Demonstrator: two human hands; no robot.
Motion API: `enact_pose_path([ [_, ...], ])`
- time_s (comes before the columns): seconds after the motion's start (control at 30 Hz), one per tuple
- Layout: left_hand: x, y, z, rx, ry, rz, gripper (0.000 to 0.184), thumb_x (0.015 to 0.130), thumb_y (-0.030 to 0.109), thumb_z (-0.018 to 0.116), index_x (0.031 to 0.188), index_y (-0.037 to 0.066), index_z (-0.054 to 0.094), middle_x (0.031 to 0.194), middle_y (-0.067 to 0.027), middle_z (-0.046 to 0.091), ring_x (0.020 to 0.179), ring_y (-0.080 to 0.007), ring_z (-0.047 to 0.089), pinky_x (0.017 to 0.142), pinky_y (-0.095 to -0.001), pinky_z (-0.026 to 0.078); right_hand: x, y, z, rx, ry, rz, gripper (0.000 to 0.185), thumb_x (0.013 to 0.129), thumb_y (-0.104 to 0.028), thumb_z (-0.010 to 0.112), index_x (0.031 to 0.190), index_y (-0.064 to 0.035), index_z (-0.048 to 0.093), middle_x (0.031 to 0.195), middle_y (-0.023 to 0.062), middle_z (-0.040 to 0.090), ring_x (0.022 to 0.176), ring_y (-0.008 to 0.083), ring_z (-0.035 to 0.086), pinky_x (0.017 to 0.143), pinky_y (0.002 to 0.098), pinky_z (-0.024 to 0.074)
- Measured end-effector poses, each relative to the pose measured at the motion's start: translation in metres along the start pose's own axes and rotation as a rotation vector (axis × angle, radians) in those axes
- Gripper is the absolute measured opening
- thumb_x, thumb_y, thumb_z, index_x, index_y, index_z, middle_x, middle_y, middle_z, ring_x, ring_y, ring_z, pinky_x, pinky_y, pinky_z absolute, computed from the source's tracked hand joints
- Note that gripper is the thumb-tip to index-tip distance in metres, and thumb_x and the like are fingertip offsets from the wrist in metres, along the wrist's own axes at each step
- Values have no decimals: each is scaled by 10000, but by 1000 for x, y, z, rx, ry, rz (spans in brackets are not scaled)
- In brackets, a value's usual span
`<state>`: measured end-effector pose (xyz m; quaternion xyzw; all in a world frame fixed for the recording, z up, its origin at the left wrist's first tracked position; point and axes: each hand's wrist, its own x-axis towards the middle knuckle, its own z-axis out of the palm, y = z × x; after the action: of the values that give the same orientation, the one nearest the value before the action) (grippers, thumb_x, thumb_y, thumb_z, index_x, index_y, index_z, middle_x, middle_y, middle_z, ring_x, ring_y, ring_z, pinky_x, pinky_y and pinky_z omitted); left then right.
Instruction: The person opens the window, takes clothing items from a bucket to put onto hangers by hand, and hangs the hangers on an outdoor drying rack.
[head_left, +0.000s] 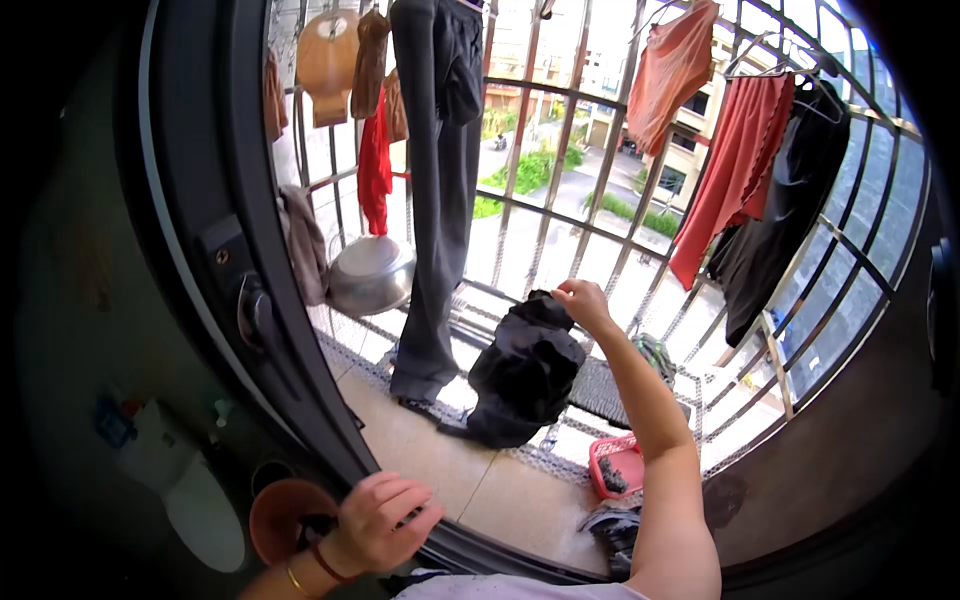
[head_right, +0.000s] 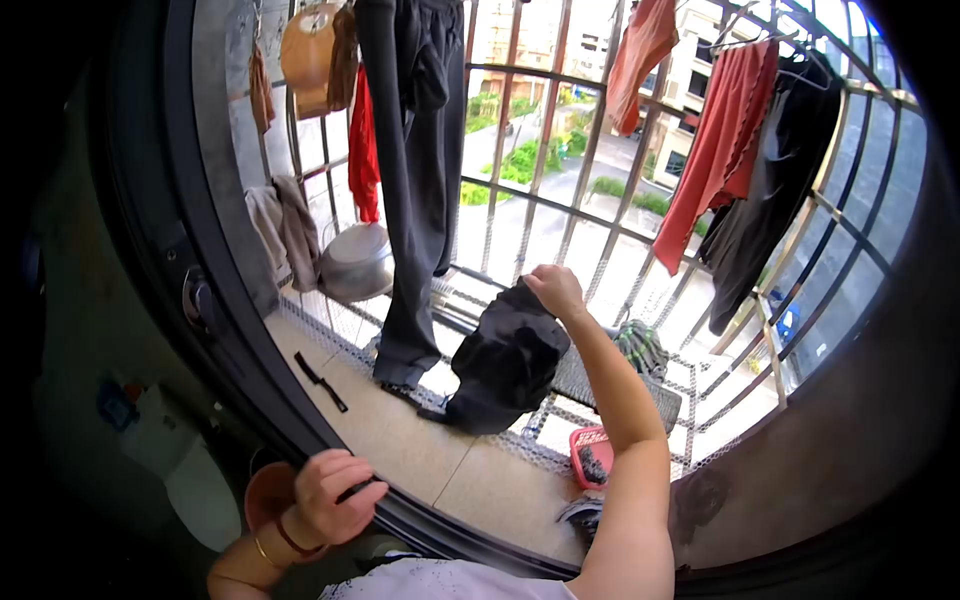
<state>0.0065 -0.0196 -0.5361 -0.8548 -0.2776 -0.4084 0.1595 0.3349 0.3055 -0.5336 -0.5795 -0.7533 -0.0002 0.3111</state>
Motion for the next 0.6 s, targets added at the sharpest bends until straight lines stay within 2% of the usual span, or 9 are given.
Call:
enact_pose_path([
  [0.1,1,14,65,-265,-95,-368,252,689,88,689,927,71,606,1114,-112,498,869,-296,567,722,-350,495,17,-81,-93,214,315,-118,242,824,-281,586,896,-63,662,874,140,644,763,262,625,707,354,478],
  [0.2,-4,-4,132,-306,-231,-529,443,719,187,692,1114,81,520,1273,-187,347,1068,-358,465,857,-410,450,34,-147,-189,317,782,-417,228,808,-181,641,978,-30,622,954,111,627,760,172,627,591,285,504],
  [0.3,-6,-24,202,-279,-340,-745,600,724,284,690,1225,93,421,1345,-221,236,1162,-408,374,918,-450,403,55,-190,-276,-16,1262,-622,434,778,-258,674,1124,-46,519,1183,207,481,826,222,618,727,314,502],
  [0.33,-5,-29,220,-268,-390,-832,655,724,321,689,1259,96,385,1364,-230,201,1186,-426,345,935,-463,387,66,-196,-301,-316,1519,-666,365,820,-317,623,1024,-19,574,1088,173,547,830,199,612,768,307,485],
  [0.37,-3,-34,235,-229,-413,-888,676,728,332,686,1270,92,361,1372,-220,195,1186,-430,343,925,-471,394,101,-176,-331,-180,1337,-544,759,751,-566,597,1230,5,455,1221,213,462,1097,303,489,936,404,384],
  [0.43,0,-43,255,-144,-466,-998,719,735,355,680,1291,84,314,1386,-199,183,1188,-437,340,906,-487,409,143,-165,-364,178,979,-318,785,753,-516,621,1265,42,414,1284,242,421,1121,321,482,937,410,407],
  [0.5,1,-53,267,-177,-587,-1136,802,735,397,673,1337,97,237,1367,-204,245,1192,-437,356,910,-498,407,161,-163,-360,665,638,-277,547,818,-418,593,1096,48,531,1240,259,466,1119,335,500,963,417,414],
  [0.57,-13,-69,288,-289,-658,-1259,828,734,411,671,1349,98,215,1353,-208,286,1186,-438,373,912,-493,408,165,-171,-343,754,638,-106,385,824,-268,576,1080,13,512,1038,181,561,749,239,587,501,303,498],
  [0.6,-17,-73,293,-307,-658,-1265,846,737,411,667,1359,100,186,1307,-221,372,1150,-418,431,913,-482,410,173,-165,-340,777,507,-141,564,802,-378,621,1210,-28,450,1184,150,476,878,262,556,528,320,500],
])
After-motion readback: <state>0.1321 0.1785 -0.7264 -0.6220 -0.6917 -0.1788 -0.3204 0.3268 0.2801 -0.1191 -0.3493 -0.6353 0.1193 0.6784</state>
